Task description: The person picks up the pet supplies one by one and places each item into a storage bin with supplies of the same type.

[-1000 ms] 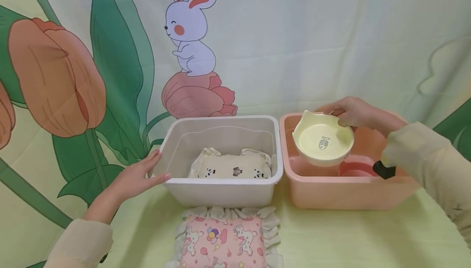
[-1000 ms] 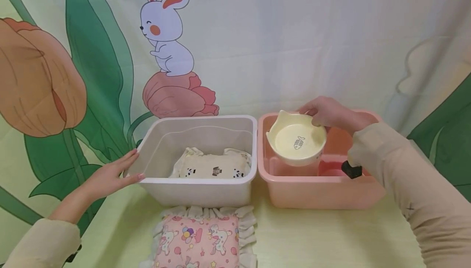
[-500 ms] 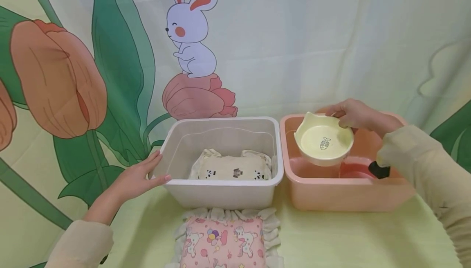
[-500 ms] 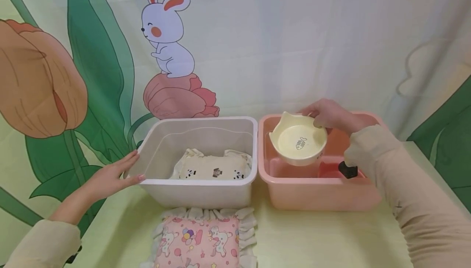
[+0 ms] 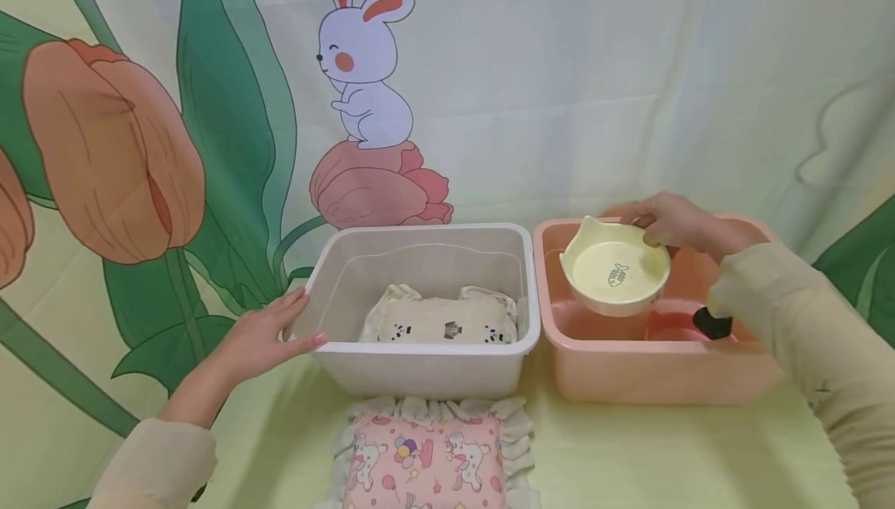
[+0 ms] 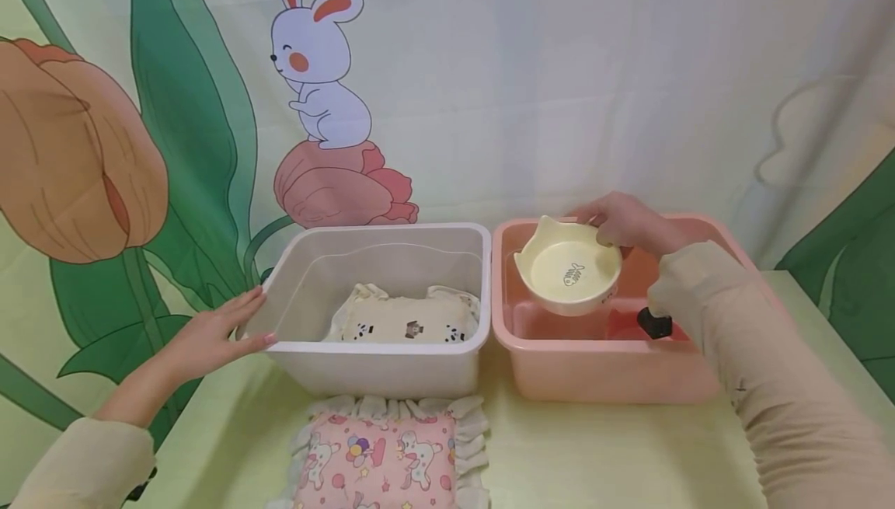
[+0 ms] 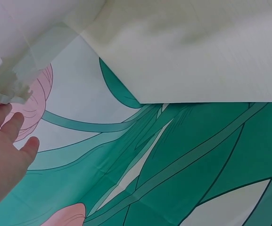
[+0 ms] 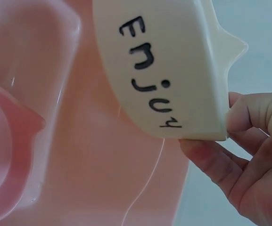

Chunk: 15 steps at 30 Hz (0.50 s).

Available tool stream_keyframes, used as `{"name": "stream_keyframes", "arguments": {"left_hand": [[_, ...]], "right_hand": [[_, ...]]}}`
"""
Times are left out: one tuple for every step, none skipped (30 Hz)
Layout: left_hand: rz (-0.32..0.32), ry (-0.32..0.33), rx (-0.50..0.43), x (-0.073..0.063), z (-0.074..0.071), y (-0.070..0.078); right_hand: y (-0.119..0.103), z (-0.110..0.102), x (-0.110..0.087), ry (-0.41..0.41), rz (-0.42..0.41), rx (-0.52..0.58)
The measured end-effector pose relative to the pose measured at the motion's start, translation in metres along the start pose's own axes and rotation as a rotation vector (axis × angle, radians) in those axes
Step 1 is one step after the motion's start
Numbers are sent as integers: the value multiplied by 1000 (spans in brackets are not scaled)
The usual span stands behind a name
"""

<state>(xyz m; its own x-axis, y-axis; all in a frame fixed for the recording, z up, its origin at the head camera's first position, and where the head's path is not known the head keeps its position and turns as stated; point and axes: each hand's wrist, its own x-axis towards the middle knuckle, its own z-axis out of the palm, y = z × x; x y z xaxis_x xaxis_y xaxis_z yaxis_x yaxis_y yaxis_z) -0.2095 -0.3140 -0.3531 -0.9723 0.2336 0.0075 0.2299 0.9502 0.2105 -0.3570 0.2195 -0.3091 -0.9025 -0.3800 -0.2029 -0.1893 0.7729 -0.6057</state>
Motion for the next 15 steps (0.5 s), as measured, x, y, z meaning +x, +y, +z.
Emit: {"name": "stream_keyframes", "arguments": {"left_hand": [[2,0,0,0,0,0],[3,-1,0,1,0,0],[6,-1,1,1,0,0],[7,-1,-2,1,0,0],[9,-1,-4,1,0,0],[10,-2,-7,1,1,0],[11,-2,-8,2,1,0],[13,-1,-9,2,1,0],[14,0,-10,2,1,0],[14,1,-11,2,1,0],[15,2,-11,2,2,0],[16,4,-10,2,2,0],[15,5,-11,2,2,0],[15,5,-12,3,2,0],[14,5,-12,3,2,0]], "right_hand": [[1,0,1,2,1,-1],[1,0,1,1,1,-1],[2,1,1,1,2,0],[3,1,1,1,3,-1],[3,1,1,0,3,-1],[4,1,2,-1,3,-1],[4,2,2,-1,1,-1],[5,2,2,-2,-1,-3],[5,2,2,-1,-4,-4],[6,2,2,-1,-8,-6],[6,3,2,-1,-11,-4],[7,3,2,1,-15,-3],[7,4,2,2,-17,-2],[8,4,2,3,-18,1],[8,4,2,4,-19,7]]}}
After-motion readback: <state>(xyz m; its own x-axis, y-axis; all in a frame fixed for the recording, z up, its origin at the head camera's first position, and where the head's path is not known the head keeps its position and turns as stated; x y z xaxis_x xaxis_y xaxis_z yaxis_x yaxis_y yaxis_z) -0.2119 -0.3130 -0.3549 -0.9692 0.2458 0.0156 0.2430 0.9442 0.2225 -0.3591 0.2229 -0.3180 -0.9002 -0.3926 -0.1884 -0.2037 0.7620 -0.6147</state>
